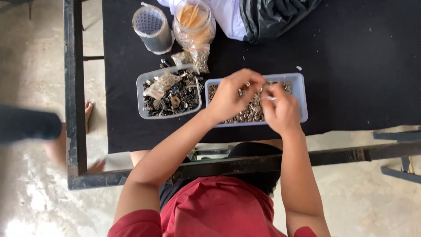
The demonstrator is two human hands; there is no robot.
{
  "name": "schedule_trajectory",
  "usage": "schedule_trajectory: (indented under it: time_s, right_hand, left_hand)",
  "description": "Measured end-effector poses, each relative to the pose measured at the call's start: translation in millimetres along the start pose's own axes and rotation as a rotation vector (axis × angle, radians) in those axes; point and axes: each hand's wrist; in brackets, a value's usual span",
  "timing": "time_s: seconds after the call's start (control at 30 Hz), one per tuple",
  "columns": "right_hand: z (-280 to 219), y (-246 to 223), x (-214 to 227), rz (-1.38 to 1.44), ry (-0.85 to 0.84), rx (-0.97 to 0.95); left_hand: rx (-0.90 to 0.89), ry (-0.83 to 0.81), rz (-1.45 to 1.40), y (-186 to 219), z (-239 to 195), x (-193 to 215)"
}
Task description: Sorting and packaging small metal eyelets into a plastic bag
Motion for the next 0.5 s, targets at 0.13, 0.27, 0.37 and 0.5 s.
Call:
schedule_trajectory:
  time_s: [0.13,0.27,0.37,0.5]
  right_hand:
    - [-8,16,-6,0.087,0.209,-0.062]
    - [-3,5,-3,0.067,0.238,-0.060]
    - [-1,-1,-1,0.046,0.201,-0.063]
    - [3,-4,-1,-0.028,0.129,-0.057]
  left_hand:
    - [-0.080,-0.087,0.142,-17,-11,-6]
    - [-0.201,-0.276,0.312,-21,-22,-11]
    - [-0.236,-0.306,0.407,-29,-28,-15]
    - [-0.307,-0.278,0.484,-38,-33,-15]
Point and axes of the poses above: each hand's wrist, its own z-axis towards the middle knuckle, its own x-axis out of the back of the hand, y = z × x, and after that the axes turned 6 degrees about y, right-handed
